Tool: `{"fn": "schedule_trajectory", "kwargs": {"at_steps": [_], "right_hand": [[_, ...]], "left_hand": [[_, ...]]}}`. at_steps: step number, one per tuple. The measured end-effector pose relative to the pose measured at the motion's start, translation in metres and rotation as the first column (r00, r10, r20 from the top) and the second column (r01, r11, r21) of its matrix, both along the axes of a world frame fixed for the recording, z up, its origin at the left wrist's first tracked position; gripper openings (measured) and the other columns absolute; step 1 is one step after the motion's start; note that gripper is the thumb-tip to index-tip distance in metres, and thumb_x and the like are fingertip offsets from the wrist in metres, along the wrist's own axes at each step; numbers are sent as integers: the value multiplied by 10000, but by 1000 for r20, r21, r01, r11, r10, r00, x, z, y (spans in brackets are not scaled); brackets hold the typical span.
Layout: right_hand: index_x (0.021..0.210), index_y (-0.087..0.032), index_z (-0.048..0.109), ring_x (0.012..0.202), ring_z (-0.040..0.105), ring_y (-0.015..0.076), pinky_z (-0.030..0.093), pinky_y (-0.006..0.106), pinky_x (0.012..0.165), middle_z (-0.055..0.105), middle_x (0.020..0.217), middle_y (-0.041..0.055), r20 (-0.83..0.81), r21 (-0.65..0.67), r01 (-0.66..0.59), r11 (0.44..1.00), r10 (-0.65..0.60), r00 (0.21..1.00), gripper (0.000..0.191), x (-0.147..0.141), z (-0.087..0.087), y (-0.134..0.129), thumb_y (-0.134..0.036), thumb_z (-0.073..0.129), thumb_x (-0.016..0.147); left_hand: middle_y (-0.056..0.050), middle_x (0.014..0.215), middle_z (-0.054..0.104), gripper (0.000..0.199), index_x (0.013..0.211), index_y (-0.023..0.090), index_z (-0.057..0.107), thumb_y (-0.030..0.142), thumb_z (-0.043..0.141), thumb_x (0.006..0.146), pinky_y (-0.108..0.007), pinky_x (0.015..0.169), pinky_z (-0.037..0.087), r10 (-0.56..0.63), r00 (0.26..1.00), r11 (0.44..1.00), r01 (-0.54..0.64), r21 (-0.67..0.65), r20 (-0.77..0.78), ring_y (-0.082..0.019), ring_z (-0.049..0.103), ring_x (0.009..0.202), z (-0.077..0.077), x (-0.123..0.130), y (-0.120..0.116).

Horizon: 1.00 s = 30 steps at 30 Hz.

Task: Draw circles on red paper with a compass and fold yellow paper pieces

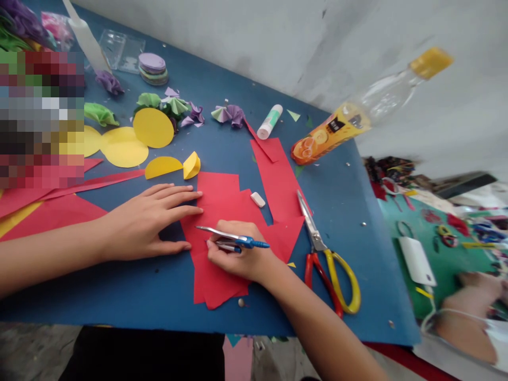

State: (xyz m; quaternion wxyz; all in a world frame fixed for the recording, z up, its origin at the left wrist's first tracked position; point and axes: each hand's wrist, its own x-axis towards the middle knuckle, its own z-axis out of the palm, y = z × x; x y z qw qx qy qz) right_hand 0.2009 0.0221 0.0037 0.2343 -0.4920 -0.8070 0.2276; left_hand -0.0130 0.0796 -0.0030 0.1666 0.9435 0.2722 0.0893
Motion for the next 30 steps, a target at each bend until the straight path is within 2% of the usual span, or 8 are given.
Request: {"fn": "schedule_trajectory", "kwargs": {"at_steps": [8, 11, 14, 17, 19, 24, 27, 30], "right_hand": [[632, -197, 516, 462, 501, 82, 388, 199, 446, 551, 544, -32, -6, -12, -7, 1000, 7, 1000, 127, -1, 0, -1, -159, 544, 751], [636, -194, 536, 467, 520, 88, 394, 203, 435, 572, 564, -21, -62, -79, -8, 997, 3, 998, 117, -2, 1, 0, -164, 561, 746], [683, -200, 549, 441, 524, 92, 401, 206, 405, 570, 558, -29, -246, -248, 87, 965, -149, 958, 90, 0, 1, 2, -208, 583, 766], [768, -204, 583, 428, 532, 94, 452, 230, 451, 559, 541, -50, -405, -361, 207, 909, -353, 843, 67, 3, -2, 6, -264, 611, 777], [792, -203, 604, 443, 539, 95, 465, 238, 483, 568, 540, -50, -481, -387, 224, 894, -403, 779, 108, 6, -5, 8, -310, 625, 784], [886, -206, 627, 533, 561, 110, 454, 232, 476, 613, 623, -21, -559, -380, 241, 893, -429, 710, 195, 9, -10, 11, -367, 652, 779], [937, -207, 619, 562, 576, 110, 473, 229, 493, 635, 678, -9, -575, -376, 221, 900, -413, 706, 210, 9, -7, 11, -351, 640, 786], [953, -201, 620, 574, 593, 113, 493, 236, 511, 657, 708, 3, -559, -346, 200, 917, -373, 741, 190, 7, -2, 10, -333, 607, 817]], "left_hand": [[-96, 1435, 416, 506, 1254, 187, 527, 476, 556, 839, -430, 1083, 282, 1, 1000, 1000, -1, 12, 7, -261, 378, 1321, -1, 0, 0], [-96, 1433, 418, 510, 1256, 185, 527, 474, 562, 838, -437, 1084, 283, 3, 1000, 1000, -3, 11, 4, -262, 377, 1321, 0, 0, 0], [-99, 1434, 415, 509, 1258, 183, 525, 480, 549, 845, -442, 1084, 281, -1, 1000, 1000, 1, 7, 0, -265, 374, 1322, 0, 0, 0], [-101, 1434, 415, 505, 1257, 188, 522, 488, 538, 851, -441, 1086, 274, -4, 1000, 1000, 4, 5, -1, -265, 368, 1326, -1, -1, 1], [-100, 1439, 409, 511, 1262, 192, 515, 500, 529, 853, -445, 1086, 274, -19, 1000, 1000, 19, 3, 3, -266, 363, 1330, -3, -1, 2], [-125, 1416, 435, 522, 1218, 133, 517, 512, 512, 859, -428, 1075, 305, 24, 999, 1000, -24, 5, 31, -264, 403, 1301, -7, 0, 3], [-137, 1405, 446, 510, 1188, 121, 523, 509, 522, 856, -432, 1076, 306, 80, 996, 997, -81, 8, 43, -263, 396, 1307, -8, 0, 1], [-139, 1410, 438, 515, 1200, 124, 516, 505, 536, 853, -443, 1078, 301, 106, 993, 994, -106, -2, 43, -266, 383, 1317, -8, 1, 1]]}}
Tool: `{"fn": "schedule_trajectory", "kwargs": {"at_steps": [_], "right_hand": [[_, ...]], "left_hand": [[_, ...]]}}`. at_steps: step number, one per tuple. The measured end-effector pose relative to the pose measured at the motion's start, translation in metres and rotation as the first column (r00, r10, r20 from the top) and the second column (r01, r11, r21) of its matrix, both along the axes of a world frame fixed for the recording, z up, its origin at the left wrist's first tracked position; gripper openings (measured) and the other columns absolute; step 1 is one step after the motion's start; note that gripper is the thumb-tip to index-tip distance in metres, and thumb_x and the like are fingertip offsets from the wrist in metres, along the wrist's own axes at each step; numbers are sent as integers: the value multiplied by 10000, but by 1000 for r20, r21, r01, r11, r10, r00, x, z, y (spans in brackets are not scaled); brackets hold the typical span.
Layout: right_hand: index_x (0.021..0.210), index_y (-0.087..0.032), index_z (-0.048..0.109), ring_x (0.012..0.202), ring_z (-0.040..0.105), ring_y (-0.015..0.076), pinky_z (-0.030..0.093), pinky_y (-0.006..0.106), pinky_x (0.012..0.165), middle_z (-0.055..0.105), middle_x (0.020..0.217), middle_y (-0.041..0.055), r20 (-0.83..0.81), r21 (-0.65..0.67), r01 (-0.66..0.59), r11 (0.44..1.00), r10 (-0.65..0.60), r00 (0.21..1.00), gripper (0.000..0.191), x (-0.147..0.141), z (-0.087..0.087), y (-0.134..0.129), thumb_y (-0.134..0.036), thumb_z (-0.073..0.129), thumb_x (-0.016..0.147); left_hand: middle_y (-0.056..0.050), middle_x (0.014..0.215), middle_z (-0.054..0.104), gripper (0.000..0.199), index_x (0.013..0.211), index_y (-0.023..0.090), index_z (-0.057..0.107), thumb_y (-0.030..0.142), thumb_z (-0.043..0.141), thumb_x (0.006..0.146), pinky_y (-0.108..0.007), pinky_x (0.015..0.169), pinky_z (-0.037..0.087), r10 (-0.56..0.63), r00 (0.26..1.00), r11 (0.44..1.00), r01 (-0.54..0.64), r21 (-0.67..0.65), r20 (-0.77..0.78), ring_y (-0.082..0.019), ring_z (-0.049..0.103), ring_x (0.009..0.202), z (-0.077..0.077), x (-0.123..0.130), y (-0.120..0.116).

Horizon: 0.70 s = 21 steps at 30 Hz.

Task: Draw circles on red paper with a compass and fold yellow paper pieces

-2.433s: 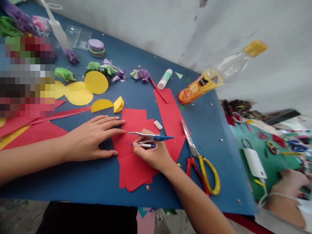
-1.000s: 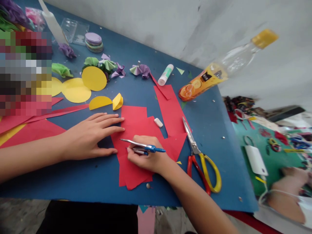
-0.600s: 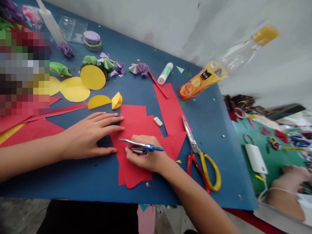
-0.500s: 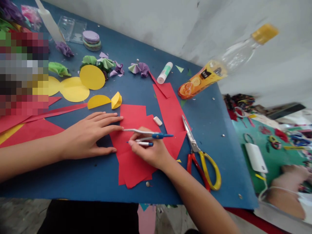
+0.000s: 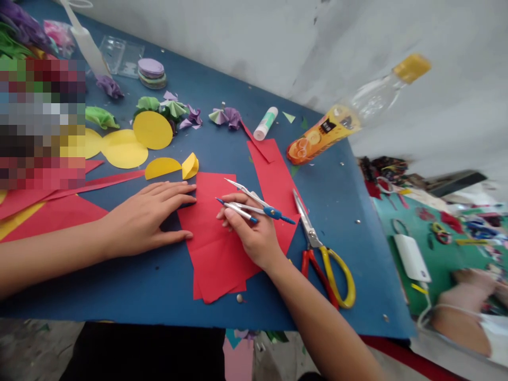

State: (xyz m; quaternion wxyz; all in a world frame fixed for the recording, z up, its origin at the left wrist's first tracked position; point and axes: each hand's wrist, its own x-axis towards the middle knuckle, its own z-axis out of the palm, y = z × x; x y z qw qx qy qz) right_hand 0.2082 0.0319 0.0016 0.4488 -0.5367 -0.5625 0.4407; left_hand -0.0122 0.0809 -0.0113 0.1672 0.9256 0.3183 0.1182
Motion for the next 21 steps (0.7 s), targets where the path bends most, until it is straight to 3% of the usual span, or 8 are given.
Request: {"fn": "schedule_trajectory", "kwargs": {"at_steps": [8, 10, 15, 21], "right_hand": [[861, -220, 647, 744, 663, 159, 542, 311, 721, 700, 807, 18, 350, 104, -207, 973, 159, 923, 104, -1, 8, -4, -187, 553, 832], [845, -213, 630, 764, 665, 163, 544, 292, 699, 694, 841, 26, 385, 101, -243, 965, 187, 904, 105, -5, 6, -5, -157, 551, 807], [797, -197, 564, 591, 589, 109, 485, 210, 530, 603, 716, -3, 370, 102, -280, 955, 225, 901, 84, -15, -2, -6, -133, 518, 769], [784, -201, 537, 593, 586, 110, 486, 207, 534, 586, 692, -9, 404, 88, -321, 943, 261, 877, 76, -15, -6, -8, -134, 513, 757]], "left_hand": [[-127, 1419, 430, 475, 1232, 144, 506, 456, 523, 876, -428, 1071, 297, -22, 1000, 1000, 22, -20, 5, -258, 379, 1318, 5, -2, 1], [-120, 1424, 425, 458, 1239, 151, 504, 437, 518, 882, -421, 1070, 293, -34, 999, 999, 35, -26, 5, -253, 378, 1320, 6, -2, 2], [-114, 1437, 408, 490, 1257, 146, 499, 423, 543, 855, -419, 1079, 274, -42, 999, 997, 42, -58, -6, -250, 359, 1332, 10, -2, 3], [-120, 1441, 400, 591, 1255, 139, 506, 478, 603, 780, -421, 1092, 258, -35, 999, 997, 34, -73, -15, -266, 350, 1338, 12, -1, 2]]}}
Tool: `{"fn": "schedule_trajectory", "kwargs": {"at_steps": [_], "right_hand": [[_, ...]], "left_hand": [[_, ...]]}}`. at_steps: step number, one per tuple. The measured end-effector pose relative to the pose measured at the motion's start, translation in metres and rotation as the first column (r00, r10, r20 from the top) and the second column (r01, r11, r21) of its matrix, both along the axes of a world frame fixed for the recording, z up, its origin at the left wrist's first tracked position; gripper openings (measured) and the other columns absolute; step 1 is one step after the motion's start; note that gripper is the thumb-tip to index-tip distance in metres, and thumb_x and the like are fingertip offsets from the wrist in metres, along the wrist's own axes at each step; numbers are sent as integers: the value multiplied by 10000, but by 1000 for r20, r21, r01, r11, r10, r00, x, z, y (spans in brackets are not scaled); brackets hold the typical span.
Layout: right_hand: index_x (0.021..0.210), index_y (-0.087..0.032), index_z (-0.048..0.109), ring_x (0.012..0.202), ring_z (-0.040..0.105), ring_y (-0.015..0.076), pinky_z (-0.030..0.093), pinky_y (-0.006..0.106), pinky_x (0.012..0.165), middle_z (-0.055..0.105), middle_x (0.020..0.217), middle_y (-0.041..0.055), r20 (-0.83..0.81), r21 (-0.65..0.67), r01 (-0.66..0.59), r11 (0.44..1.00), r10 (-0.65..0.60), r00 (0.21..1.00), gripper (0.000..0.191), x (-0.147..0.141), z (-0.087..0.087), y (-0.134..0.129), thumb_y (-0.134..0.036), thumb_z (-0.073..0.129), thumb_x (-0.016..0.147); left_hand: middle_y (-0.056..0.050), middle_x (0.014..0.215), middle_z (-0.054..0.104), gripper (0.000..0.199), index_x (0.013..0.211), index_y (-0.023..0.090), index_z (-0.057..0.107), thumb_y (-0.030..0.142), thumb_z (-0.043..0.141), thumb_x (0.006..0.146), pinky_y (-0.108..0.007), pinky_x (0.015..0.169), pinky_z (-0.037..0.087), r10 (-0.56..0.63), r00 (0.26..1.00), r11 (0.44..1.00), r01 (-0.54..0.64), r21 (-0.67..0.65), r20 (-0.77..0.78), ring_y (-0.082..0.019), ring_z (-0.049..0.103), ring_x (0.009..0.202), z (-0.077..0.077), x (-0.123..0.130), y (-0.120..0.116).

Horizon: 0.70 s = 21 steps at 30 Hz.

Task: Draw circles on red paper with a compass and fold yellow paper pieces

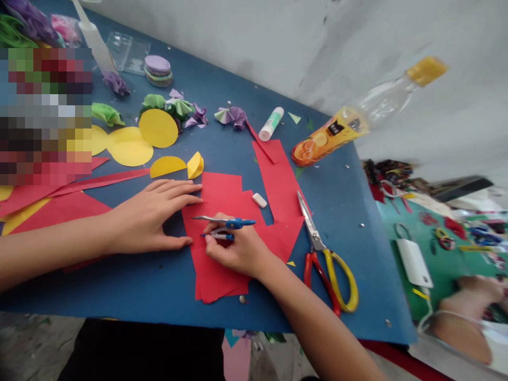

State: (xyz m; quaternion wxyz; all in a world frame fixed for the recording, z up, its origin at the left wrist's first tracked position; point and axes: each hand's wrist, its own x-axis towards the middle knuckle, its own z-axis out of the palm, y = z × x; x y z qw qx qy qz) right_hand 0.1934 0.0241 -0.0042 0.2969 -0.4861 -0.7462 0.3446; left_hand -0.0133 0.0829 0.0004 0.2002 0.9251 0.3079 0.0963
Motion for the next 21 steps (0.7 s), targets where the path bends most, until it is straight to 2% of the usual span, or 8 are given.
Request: {"fn": "schedule_trajectory", "kwargs": {"at_steps": [11, 21], "right_hand": [[794, -196, 563, 595, 600, 111, 497, 212, 542, 614, 707, 1, 28, 110, -26, 994, 23, 999, 59, 1, -4, 0, -145, 543, 771], [805, -193, 581, 617, 614, 114, 507, 205, 538, 634, 736, 18, 45, 72, -39, 997, 36, 998, 28, -1, -2, 1, -189, 553, 803]], "left_hand": [[-118, 1442, 399, 601, 1257, 140, 506, 486, 597, 774, -423, 1093, 260, 7, 1000, 1000, -7, 7, -9, -263, 348, 1340, 0, 1, 0], [-108, 1446, 395, 608, 1259, 144, 503, 493, 597, 771, -430, 1095, 257, 13, 1000, 1000, -13, -2, -16, -260, 348, 1339, 0, 0, 0]]}}
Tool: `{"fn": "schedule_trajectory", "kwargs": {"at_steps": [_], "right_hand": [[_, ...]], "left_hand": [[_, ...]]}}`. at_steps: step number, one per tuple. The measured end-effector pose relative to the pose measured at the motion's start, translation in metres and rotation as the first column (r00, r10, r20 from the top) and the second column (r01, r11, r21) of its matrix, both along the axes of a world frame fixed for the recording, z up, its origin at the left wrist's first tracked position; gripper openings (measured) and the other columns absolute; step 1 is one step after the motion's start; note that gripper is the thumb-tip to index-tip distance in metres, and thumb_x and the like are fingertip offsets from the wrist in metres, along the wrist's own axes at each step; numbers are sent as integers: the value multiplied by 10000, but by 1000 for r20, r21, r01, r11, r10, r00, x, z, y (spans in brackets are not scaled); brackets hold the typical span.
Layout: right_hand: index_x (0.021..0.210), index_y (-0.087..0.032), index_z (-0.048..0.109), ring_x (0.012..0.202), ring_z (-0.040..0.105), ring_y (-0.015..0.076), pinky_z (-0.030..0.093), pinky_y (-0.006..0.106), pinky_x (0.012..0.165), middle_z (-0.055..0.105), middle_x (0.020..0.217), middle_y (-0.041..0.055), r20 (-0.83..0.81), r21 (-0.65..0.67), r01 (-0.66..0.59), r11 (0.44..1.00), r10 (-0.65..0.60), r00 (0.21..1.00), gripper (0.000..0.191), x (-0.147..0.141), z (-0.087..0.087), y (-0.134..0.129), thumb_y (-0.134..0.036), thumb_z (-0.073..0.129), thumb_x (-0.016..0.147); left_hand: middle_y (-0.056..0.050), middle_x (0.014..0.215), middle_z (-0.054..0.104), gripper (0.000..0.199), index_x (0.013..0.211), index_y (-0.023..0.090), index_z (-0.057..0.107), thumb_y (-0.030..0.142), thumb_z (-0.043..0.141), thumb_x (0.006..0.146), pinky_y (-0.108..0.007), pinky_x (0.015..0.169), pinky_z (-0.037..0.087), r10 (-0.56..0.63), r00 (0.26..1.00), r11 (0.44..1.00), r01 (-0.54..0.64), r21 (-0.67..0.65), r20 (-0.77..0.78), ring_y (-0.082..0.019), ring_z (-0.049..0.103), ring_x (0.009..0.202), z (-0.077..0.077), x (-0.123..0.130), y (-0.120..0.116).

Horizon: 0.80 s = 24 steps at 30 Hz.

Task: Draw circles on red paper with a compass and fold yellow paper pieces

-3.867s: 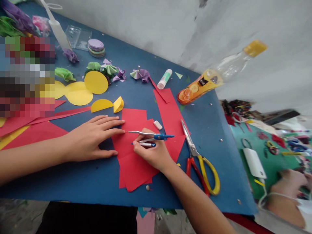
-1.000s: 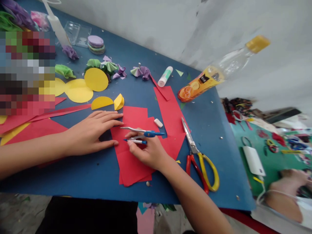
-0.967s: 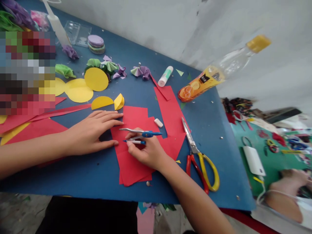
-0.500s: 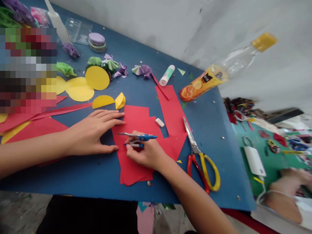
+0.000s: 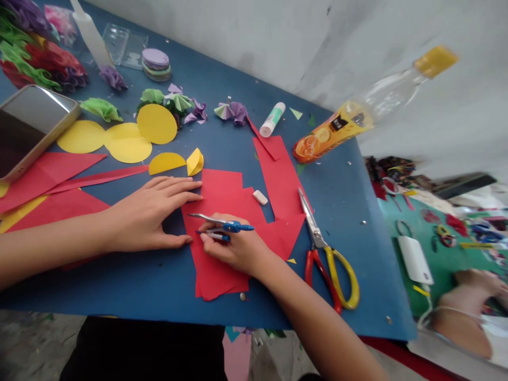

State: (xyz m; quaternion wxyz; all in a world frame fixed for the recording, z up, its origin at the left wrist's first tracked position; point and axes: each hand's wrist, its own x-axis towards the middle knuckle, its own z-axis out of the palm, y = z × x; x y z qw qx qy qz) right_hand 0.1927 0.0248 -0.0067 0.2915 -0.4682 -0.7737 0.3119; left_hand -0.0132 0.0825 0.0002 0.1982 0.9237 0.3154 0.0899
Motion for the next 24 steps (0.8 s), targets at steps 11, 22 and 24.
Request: {"fn": "schedule_trajectory", "kwargs": {"at_steps": [11, 22, 24], "right_hand": [[867, -198, 599, 641, 630, 116, 529, 213, 568, 656, 789, 26, -20, -58, -25, 998, 24, 1000, 56, 1, -2, -2, -207, 572, 819], [848, -186, 597, 641, 628, 118, 528, 215, 558, 646, 762, 26, -29, -106, -73, 992, 70, 997, 55, 1, 3, 0, -221, 566, 819], [845, -185, 598, 647, 626, 118, 525, 215, 563, 643, 767, 26, -37, -117, -78, 990, 74, 997, 51, 1, 3, 0, -211, 565, 816]], "left_hand": [[-103, 1453, 384, 640, 1266, 142, 498, 503, 606, 748, -421, 1103, 242, 0, 1000, 1000, 0, -6, -11, -258, 335, 1346, 1, 1, 0], [-106, 1450, 389, 626, 1252, 151, 502, 521, 591, 755, -403, 1092, 249, -3, 1000, 1000, 3, 11, -5, -257, 347, 1336, 0, 0, -1], [-110, 1449, 389, 625, 1253, 146, 502, 518, 589, 758, -406, 1092, 250, -4, 1000, 1000, 4, 12, -5, -259, 347, 1336, 1, 0, -1]]}}
